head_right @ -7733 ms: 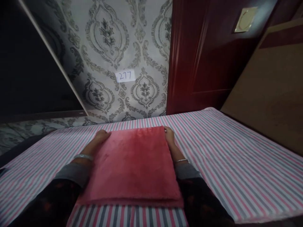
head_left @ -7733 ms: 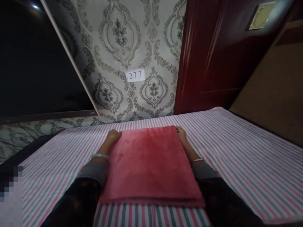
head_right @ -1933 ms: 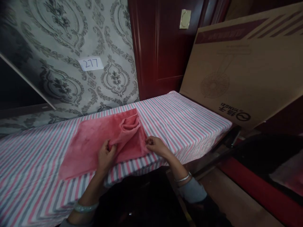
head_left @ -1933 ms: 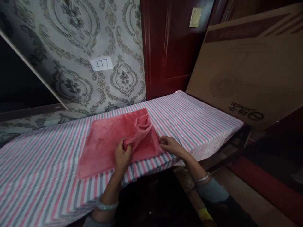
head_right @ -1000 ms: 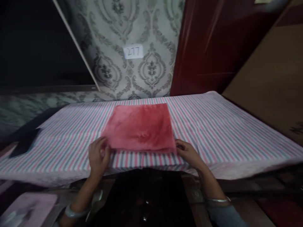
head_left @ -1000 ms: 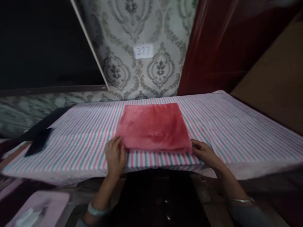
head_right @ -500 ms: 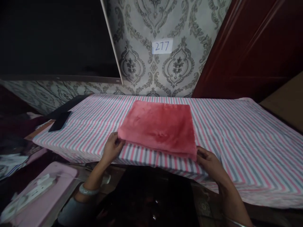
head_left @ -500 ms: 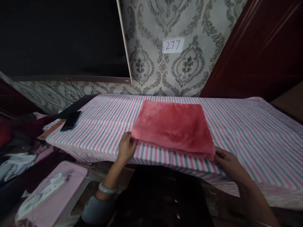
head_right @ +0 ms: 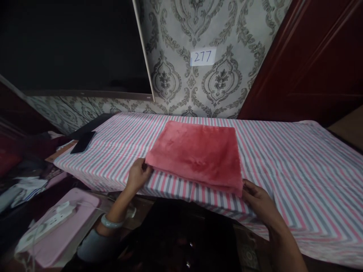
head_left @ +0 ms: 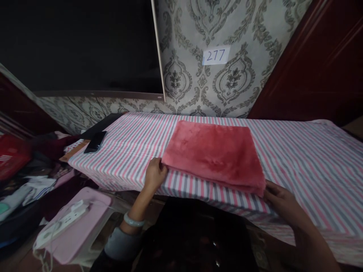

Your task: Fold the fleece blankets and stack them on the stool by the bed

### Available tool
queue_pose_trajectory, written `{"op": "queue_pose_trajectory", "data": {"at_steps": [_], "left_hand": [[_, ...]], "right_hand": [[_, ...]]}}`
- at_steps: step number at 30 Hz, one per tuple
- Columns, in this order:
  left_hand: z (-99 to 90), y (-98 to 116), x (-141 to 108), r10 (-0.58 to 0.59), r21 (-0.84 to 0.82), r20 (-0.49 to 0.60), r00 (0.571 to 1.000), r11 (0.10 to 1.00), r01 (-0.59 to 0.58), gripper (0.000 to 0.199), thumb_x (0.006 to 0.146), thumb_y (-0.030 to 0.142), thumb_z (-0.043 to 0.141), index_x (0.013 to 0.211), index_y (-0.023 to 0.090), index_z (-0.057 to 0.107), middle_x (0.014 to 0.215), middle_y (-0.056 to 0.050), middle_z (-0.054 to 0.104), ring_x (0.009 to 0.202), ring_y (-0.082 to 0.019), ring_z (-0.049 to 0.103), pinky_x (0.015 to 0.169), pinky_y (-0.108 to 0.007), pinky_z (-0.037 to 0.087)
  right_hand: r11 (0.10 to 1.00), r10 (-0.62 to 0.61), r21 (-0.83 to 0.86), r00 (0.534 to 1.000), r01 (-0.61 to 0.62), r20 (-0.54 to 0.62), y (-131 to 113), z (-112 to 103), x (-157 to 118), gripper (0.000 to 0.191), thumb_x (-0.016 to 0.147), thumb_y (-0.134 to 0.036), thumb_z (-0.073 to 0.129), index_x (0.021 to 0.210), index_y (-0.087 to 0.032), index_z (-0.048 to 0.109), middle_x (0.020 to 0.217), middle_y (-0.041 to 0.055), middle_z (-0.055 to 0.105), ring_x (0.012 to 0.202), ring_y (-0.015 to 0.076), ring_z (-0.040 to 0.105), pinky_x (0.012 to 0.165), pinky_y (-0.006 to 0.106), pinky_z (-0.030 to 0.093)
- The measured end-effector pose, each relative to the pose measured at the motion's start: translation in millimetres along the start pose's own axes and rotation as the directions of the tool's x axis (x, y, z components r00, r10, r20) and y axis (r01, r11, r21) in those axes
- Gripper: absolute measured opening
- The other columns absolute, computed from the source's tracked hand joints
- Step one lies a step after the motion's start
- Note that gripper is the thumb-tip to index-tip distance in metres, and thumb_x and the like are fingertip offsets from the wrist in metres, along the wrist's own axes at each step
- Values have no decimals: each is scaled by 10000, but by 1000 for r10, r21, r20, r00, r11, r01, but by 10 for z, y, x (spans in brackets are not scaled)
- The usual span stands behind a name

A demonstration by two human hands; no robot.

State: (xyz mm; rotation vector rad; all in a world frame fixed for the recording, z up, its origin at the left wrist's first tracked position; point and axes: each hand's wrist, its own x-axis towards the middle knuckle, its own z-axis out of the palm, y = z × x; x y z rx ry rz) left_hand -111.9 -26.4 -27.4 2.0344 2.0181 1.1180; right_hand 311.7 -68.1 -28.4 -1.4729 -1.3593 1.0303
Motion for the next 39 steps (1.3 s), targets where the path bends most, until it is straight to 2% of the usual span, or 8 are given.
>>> {"op": "queue_pose_trajectory", "data": {"at_steps": [6,11,15,22,25,30,37,39], "left_hand": [[5,81,7,72,82,47,996,994,-76,79,755,162,533,715,231,537,805,-72,594,825,-245,594,748,-363,488],[13,51,116,-43,-93,-73,996,995,36,82,775,205,502,749,214,579,776,-48,610,749,-200,591,694,-316,471],[-43,-86,148,-91,-208,-50,995,975,79,186,802,346,498,788,206,620,780,-37,642,719,-181,595,663,-295,464],[-91,-207,179,-23,-140,107,994,989,38,222,750,425,510,751,220,595,720,-28,619,690,-193,575,651,-307,453],[-62,-190,212,-8,-122,111,994,992,22,243,738,449,507,750,221,590,696,-25,597,679,-203,563,650,-320,450],[-28,-114,275,-22,-166,56,998,986,31,238,716,418,511,785,214,613,784,-55,656,754,-227,608,705,-340,486],[-142,-203,308,-66,-277,161,985,955,109,316,686,477,585,822,207,677,808,-53,706,790,-240,655,717,-340,532],[-204,-229,305,-99,-314,129,987,940,136,332,702,469,588,872,201,688,828,-57,716,778,-237,662,692,-335,542]], "right_hand": [[999,-15,-32,999,17,49,-41,13,27,408,614,-616,784,788,-249,745,592,22,623,567,195,550,536,303,509],[1000,24,2,999,-24,27,-88,21,-10,449,616,-635,754,750,-213,677,508,-30,491,461,119,393,436,237,332],[996,74,50,997,-75,7,-53,-2,-65,467,666,-646,704,767,-199,614,498,-65,410,442,88,323,434,219,232],[998,42,50,998,-44,38,-12,-2,-62,456,705,-645,673,783,-201,603,556,-48,471,484,105,383,476,236,309],[998,-35,43,999,34,37,-31,7,-81,434,823,-633,577,766,-203,605,629,-12,529,566,138,471,549,259,403],[975,-199,-117,975,187,-101,-57,105,-69,393,758,-595,658,754,-204,616,762,16,578,704,174,535,649,278,450],[968,-185,-189,977,163,-109,106,57,-25,353,733,-549,631,762,-200,671,737,37,640,678,196,590,641,303,478],[962,-178,-236,969,135,-171,80,9,-54,382,754,-554,595,836,-196,698,782,58,682,674,208,610,637,322,494]]}}
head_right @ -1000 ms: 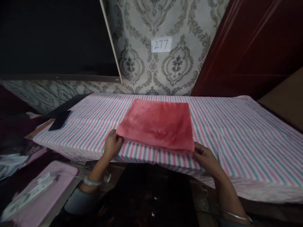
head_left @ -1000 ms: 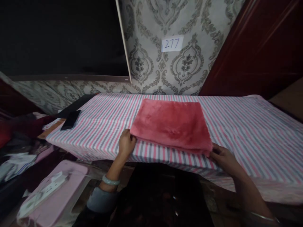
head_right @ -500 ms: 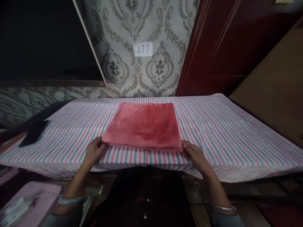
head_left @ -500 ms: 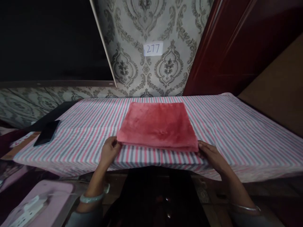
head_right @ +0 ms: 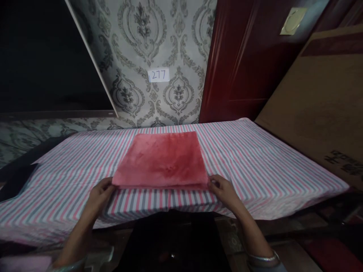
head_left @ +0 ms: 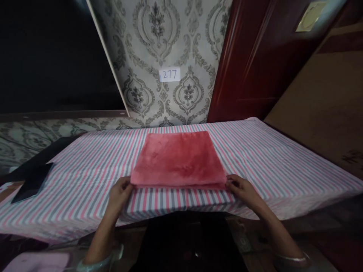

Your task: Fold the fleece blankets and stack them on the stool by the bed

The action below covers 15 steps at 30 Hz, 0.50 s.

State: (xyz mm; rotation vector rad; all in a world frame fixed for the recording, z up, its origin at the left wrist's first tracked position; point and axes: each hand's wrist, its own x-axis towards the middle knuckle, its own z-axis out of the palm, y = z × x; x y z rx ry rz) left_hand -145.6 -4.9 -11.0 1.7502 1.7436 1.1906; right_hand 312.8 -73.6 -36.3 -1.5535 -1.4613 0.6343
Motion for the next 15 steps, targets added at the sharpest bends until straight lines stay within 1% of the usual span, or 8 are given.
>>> {"op": "queue_pose_trajectory", "data": {"at_steps": [2,3,5,7,9,10,12,15], "left_hand": [[-49,66,-4,-8,-9,-137,991,1000,7,363,772,462,552,973,193,690,918,-71,729,787,-233,671,669,-334,550],[-57,131,1,26,21,-209,977,1000,-22,380,818,456,523,1039,192,684,994,-83,729,826,-237,677,690,-344,556],[-28,311,34,202,132,-277,940,976,-171,413,897,437,459,1171,196,653,1177,-110,697,1004,-263,669,840,-399,554],[75,499,100,428,249,-212,879,893,-375,462,940,425,416,1294,188,593,1329,-137,629,1221,-287,588,1032,-465,468],[236,614,176,569,342,-74,819,786,-515,525,946,433,413,1386,167,521,1440,-160,544,1371,-305,464,1141,-514,350],[327,627,208,590,385,1,808,745,-544,555,943,442,421,1415,159,495,1477,-168,507,1410,-316,414,1162,-539,308],[501,564,243,552,465,131,824,700,-543,582,935,454,438,1428,149,488,1493,-185,485,1434,-340,372,1155,-582,288],[675,355,221,452,546,219,864,678,-493,559,949,424,422,1429,148,500,1493,-199,479,1438,-348,363,1093,-583,368]], "right_hand": [[998,-2,-61,985,-9,-174,-140,-41,-22,404,820,-544,545,935,-193,706,866,86,708,692,218,627,629,335,509],[996,-36,-93,965,12,-261,-254,-43,-30,401,864,-527,516,985,-194,704,932,101,712,742,229,643,648,343,522],[974,-191,-182,920,134,-342,-529,10,-24,388,940,-476,460,1099,-207,690,1080,123,698,932,260,658,768,377,546],[905,-388,-296,877,304,-283,-771,142,18,421,983,-443,416,1270,-221,630,1257,128,645,1174,284,587,976,441,496],[816,-496,-415,857,403,-143,-874,328,80,508,996,-441,394,1436,-213,505,1446,122,524,1367,299,437,1125,502,368],[776,-503,-473,862,417,-64,-857,427,108,547,996,-447,393,1481,-203,454,1502,119,467,1419,308,368,1154,526,319],[718,-446,-572,893,397,60,-701,605,144,577,992,-455,399,1500,-185,433,1530,125,436,1453,333,307,1154,566,293],[680,-353,-655,930,331,103,-348,773,131,556,993,-435,399,1484,-181,462,1517,123,456,1448,340,320,1134,567,318]]}}
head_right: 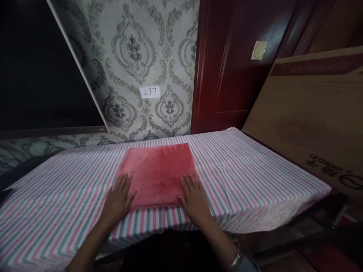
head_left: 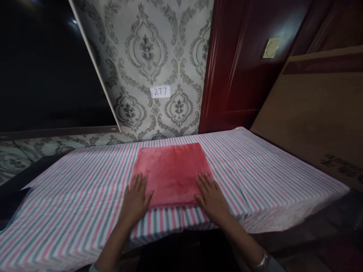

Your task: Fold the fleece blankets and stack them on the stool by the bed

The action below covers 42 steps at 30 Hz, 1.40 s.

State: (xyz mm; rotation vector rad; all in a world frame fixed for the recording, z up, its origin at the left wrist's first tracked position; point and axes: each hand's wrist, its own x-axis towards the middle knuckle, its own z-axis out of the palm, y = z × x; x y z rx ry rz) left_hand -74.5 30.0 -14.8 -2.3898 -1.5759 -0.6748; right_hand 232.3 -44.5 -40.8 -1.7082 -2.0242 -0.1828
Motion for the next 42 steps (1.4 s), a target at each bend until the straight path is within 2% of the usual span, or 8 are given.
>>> {"op": "queue_pose_trajectory", "data": {"at_steps": [9,13,17,21,26,33,38,42], "left_hand": [[106,-73,-134,1,-40,-35,999,999,-2,559,975,407,390,1449,124,479,1536,-194,420,1469,-321,314,991,-487,498],[69,-247,-63,8,-149,9,1000,989,-7,499,942,403,458,1380,189,562,1477,-131,519,1392,-282,452,1078,-477,451],[-142,-253,292,-34,-187,89,995,981,51,471,970,375,384,1377,211,553,1449,-109,553,1358,-263,494,1130,-505,382],[-309,10,968,-55,-122,174,983,990,77,547,985,377,361,1476,146,420,1572,-152,379,1482,-274,294,1193,-520,246],[-106,129,1554,-118,-9,300,946,992,127,641,995,418,338,1546,97,272,1631,-174,217,1521,-298,160,1206,-559,160],[491,-114,1410,-176,97,260,950,983,155,582,1007,424,284,1508,140,370,1587,-170,344,1493,-290,252,1184,-603,177],[485,-124,1438,-344,73,265,901,939,336,609,991,471,273,1510,166,365,1628,-158,254,1505,-333,192,1108,-601,335],[401,-110,1465,-459,60,302,836,884,464,665,977,521,256,1531,160,330,1644,-157,201,1400,-404,372,1048,-563,409]], "right_hand": [[1000,17,14,1000,-16,-22,97,103,-131,567,991,-414,410,1509,-182,422,1547,112,409,1474,315,275,1139,551,315],[995,18,101,1000,-19,13,158,-136,18,473,1004,-400,392,1396,-193,555,1382,130,597,1322,311,508,1094,554,366],[992,23,129,995,-10,-100,134,-414,507,454,1011,-367,373,1364,-161,570,1236,144,686,1149,293,634,1080,518,386],[998,46,41,997,-44,-59,-55,-483,1270,533,999,-367,405,1464,-111,454,1469,176,502,1371,313,444,1122,492,340],[972,226,-86,970,-219,89,-139,-255,1848,574,1035,-396,343,1538,-120,338,1584,167,329,1470,321,268,1147,505,273],[948,281,-200,947,-249,154,170,309,1678,538,1035,-393,373,1502,-133,426,1564,154,374,1470,310,263,1152,499,236],[952,284,-161,948,-260,147,245,390,1680,544,1037,-419,362,1501,-144,434,1571,141,366,1466,313,268,1143,500,260],[950,296,-141,946,-277,133,249,368,1684,547,1038,-415,360,1505,-138,426,1570,136,371,1461,309,279,1149,486,258]]}}
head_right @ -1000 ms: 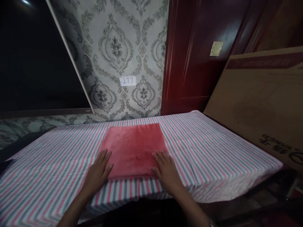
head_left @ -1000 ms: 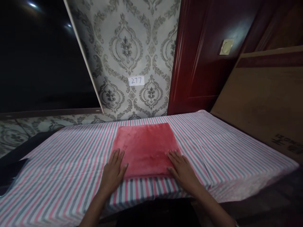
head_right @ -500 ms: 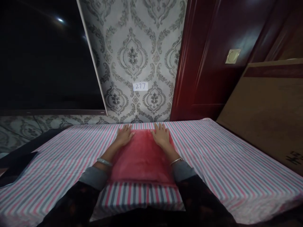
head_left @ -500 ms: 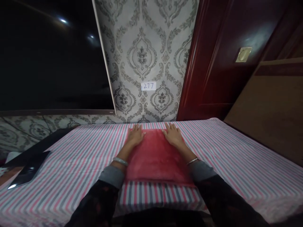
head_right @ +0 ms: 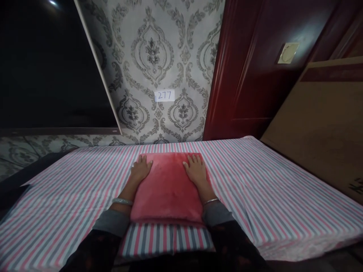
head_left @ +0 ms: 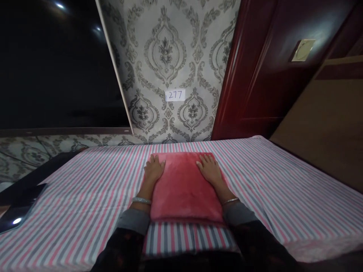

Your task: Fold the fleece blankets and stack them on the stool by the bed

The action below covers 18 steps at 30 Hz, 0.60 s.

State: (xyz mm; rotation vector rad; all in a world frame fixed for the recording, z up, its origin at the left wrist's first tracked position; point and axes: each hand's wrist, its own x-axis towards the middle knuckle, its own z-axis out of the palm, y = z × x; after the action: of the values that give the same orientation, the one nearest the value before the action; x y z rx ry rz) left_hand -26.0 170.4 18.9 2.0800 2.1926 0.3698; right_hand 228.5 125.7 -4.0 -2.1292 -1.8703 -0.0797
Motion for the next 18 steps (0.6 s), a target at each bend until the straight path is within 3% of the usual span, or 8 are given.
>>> {"op": "queue_pose_trajectory", "data": {"at_steps": [3,10,15,18], "left_hand": [[-36,-1,-28,-10,14,-9,1000,1000,10,665,980,505,260,1526,133,328,1628,-193,227,1335,-405,450,1046,-547,401],[-103,-97,-103,-25,34,30,999,999,24,659,990,482,262,1539,120,285,1576,-257,295,1361,-376,441,1043,-500,395],[-156,-228,-289,-4,52,35,999,999,3,638,986,446,285,1538,125,292,1438,-233,509,1298,-346,505,1010,-514,419],[-151,-280,-438,-7,64,-17,1000,998,8,607,984,418,292,1510,120,348,1350,-234,587,1269,-355,527,984,-537,433]], "right_hand": [[1000,8,10,1000,-8,-5,-2,-11,-17,535,1038,-400,365,1492,-129,444,1568,128,377,1458,300,282,1156,471,254],[997,68,39,997,-67,-30,-20,-61,-22,533,1032,-422,349,1482,-154,455,1577,127,360,1451,302,281,1123,464,308],[941,228,231,968,-246,102,55,-136,-74,578,1014,-484,357,1532,-228,369,1637,133,199,1381,346,402,1066,500,376],[897,272,320,951,-306,148,141,-159,-157,643,1005,-469,378,1571,-182,275,1594,208,272,1331,352,481,1057,492,394]]}}
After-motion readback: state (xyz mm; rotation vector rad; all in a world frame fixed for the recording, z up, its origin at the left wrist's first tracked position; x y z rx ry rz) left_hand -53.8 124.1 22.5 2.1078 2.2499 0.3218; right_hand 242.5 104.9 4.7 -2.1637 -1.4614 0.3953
